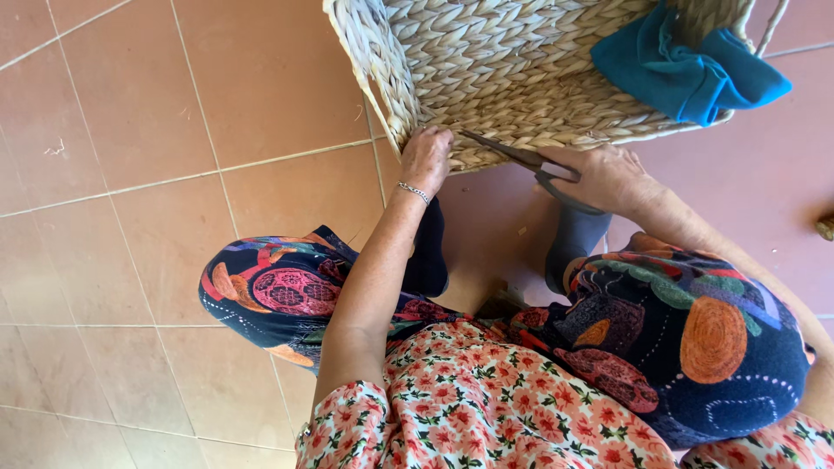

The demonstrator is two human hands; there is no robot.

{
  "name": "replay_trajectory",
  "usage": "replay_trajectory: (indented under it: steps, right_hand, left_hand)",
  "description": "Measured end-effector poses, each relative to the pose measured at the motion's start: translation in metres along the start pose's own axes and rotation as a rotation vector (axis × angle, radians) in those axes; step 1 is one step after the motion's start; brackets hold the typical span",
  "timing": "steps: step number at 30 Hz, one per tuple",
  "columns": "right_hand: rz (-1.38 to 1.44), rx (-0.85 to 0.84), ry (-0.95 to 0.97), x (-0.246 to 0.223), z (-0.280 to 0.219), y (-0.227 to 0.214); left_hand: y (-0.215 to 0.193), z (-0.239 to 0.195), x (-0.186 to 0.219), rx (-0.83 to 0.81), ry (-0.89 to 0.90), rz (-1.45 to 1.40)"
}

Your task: The person wipes the exterior and interior surfaces of woven baskets using a blue cloth. They also use scissors to trim loose fibers from the basket edges.

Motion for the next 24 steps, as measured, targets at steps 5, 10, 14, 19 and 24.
replay_trajectory:
  steps: [5, 10, 14, 19, 24]
  right_hand:
    - [-0.12, -0.037, -0.021, 0.007, -0.007, -0.009]
    - [-0.115, 0.013, -0.123, 0.004, -0.012, -0.019]
    - [-0.201, 0.08, -0.253, -0.002, -0.011, -0.022]
    - [-0.433, 0.038, -0.311, -0.02, 0.005, -0.02]
    - [-0.565, -0.075, -0.377, -0.022, 0.013, -0.009]
  left_hand:
    - [0.019, -0.004, -0.005, 0.048, 0.026, 0.076]
    - [0.005, -0.009, 0.001, 0.08, 0.087, 0.039]
    - [0.004, -0.014, 0.006, 0.101, 0.103, 0.042]
    - [0.002, -0.015, 0.01, 0.136, 0.121, 0.059]
    - [0.009, -0.017, 0.012, 0.148, 0.093, 0.079]
Point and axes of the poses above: each hand's wrist, its own z-axis towards the middle knuckle, its own y-axis out of the palm, x = y × z, the point moved 4 cm from there along z, towards the middle knuckle, and after that the axes turned 2 degrees about x, right-handed, at the moved point
